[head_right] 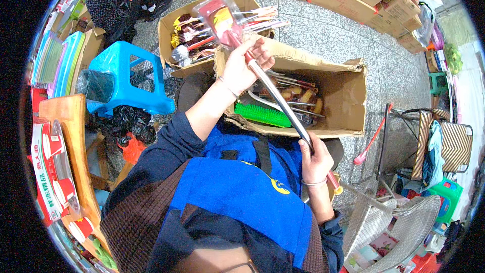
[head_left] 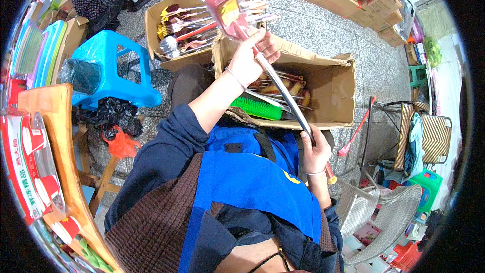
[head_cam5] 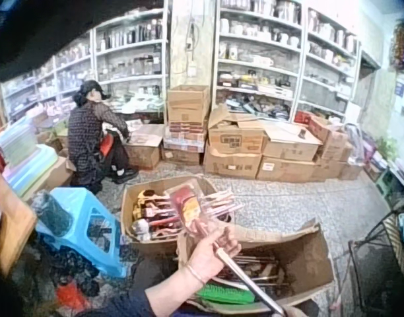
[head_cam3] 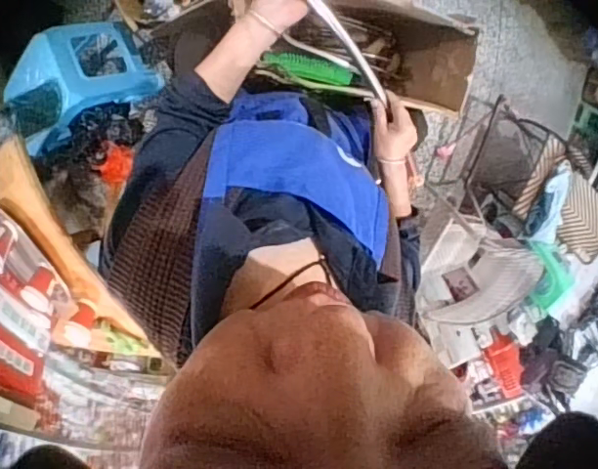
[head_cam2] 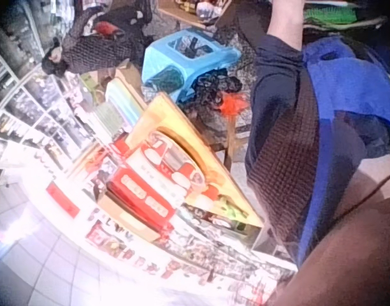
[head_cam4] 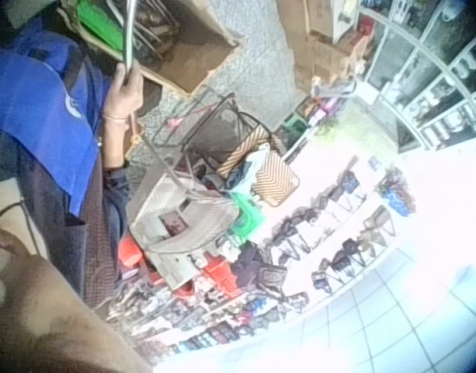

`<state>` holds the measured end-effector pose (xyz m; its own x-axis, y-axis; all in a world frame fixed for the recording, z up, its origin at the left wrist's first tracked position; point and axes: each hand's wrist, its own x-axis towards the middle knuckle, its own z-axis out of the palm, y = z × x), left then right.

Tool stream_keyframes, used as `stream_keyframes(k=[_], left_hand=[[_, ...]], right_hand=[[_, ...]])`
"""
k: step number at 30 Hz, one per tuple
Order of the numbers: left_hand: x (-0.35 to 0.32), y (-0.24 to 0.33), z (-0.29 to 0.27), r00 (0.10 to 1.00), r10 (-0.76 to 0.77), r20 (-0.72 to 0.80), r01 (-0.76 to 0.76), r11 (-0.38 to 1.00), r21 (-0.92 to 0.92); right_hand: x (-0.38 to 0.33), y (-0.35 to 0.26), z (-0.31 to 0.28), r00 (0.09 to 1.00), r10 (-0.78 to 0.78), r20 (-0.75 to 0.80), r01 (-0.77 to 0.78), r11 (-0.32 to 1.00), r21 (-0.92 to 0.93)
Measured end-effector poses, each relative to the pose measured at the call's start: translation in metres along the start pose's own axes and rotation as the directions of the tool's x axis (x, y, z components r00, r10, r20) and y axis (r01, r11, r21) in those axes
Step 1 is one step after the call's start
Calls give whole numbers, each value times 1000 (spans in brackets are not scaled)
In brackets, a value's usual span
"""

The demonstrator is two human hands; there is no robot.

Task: The person sits on the floor and repeatedly picks up broom heads and metal rods from a cardboard box, inserts the rods into the broom heads, and places the assembled brooms into a second box. The process is repeated for multiple brooms.

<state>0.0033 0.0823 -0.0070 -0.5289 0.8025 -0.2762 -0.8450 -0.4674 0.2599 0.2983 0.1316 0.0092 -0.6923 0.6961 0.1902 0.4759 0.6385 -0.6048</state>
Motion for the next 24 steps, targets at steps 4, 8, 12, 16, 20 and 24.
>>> stream_keyframes(k=[4, 8, 12, 16, 20, 24], left_hand=[[0, 1, -4, 990, 8, -140, -2, 999, 42], [-2, -2, -4, 975, 40, -220, -40, 999, 5], [-3, -3, -3, 1000, 27, 11, -28, 996, 85], [-4, -1, -4, 956, 12, 294, -46, 993, 109], [-6, 0, -6, 953, -3, 304, -41, 989, 140], [-7, -1, -6, 944, -20, 330, -33, 987, 157]], right_hand=[[0, -9, -1, 991, -112, -73, 87, 957, -276], [2, -11, 0, 966, -209, -150, 128, 898, -422], [-1, -11, 0, 984, -144, -109, 89, 914, -397], [-5, -10, -2, 997, -46, -57, 33, 979, -202], [-11, -9, 0, 960, 225, 167, -246, 963, 113], [-10, -6, -3, 716, 295, 633, -665, 563, 491]])
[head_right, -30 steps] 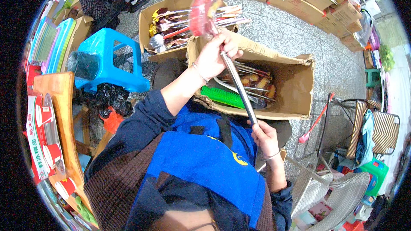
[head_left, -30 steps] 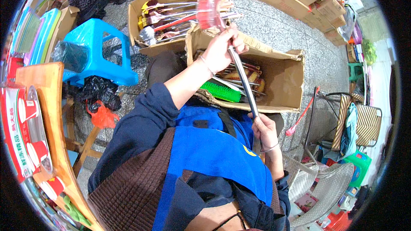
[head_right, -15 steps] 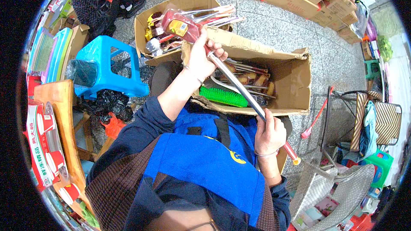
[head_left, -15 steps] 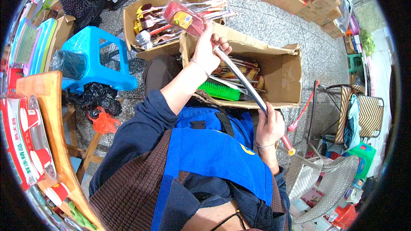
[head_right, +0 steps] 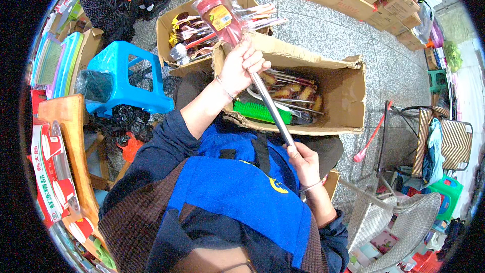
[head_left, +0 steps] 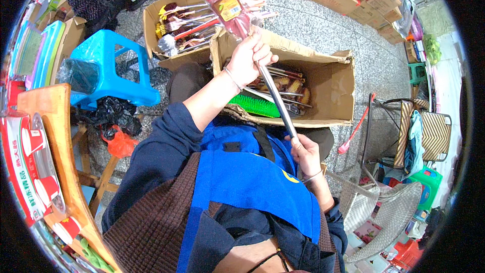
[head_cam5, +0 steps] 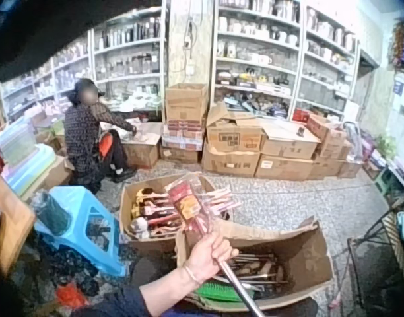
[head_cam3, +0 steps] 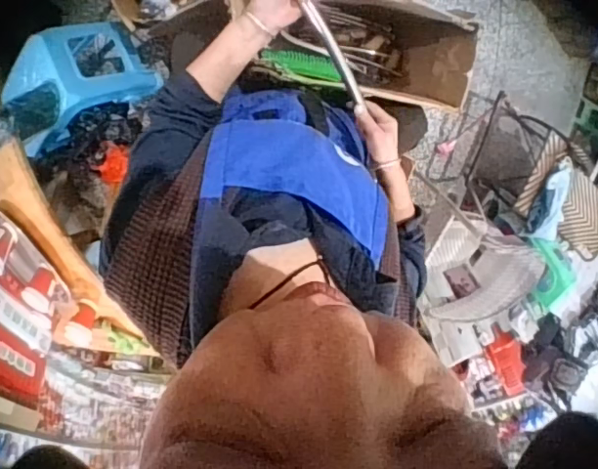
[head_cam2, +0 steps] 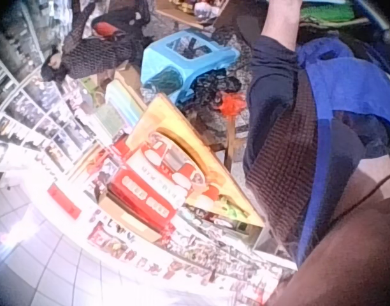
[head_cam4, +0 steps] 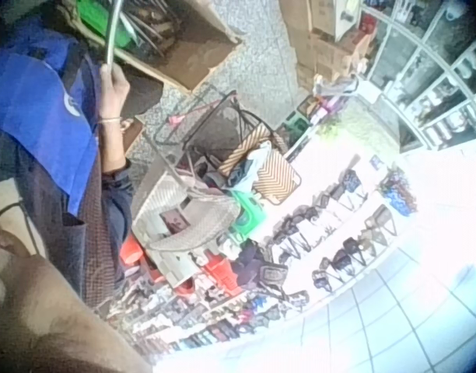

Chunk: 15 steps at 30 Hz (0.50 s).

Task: The person sits on the floor and repeatedly picks up broom heads and metal rods from a cardboard box, inserts the rods into the broom heads, and places the assembled brooms into a second box. The process is repeated for multiple brooms.

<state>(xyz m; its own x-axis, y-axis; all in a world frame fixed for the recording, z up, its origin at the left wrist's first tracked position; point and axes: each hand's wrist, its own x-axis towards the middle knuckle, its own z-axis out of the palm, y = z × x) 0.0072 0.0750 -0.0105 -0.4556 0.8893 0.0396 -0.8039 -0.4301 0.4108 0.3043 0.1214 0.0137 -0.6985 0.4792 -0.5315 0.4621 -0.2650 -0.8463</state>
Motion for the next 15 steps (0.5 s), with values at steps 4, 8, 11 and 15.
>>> stream_keyframes(k=[4, 8, 11, 15], left_hand=[[-1, 0, 2, 1000, -18, 3, 18, 1000, -12], [2, 5, 5, 998, 31, -59, -30, 999, 18], [5, 13, 5, 988, 79, -132, -79, 997, 5], [6, 15, -2, 972, 56, -228, -64, 998, -29]], right_hand=[[4, -8, -11, 958, 209, 196, -240, 959, 148], [13, -7, -3, 988, 131, 85, -132, 991, 4], [18, -4, 4, 870, -468, -158, 304, 759, -575], [14, 1, 8, 618, -771, -154, 207, 349, -914]])
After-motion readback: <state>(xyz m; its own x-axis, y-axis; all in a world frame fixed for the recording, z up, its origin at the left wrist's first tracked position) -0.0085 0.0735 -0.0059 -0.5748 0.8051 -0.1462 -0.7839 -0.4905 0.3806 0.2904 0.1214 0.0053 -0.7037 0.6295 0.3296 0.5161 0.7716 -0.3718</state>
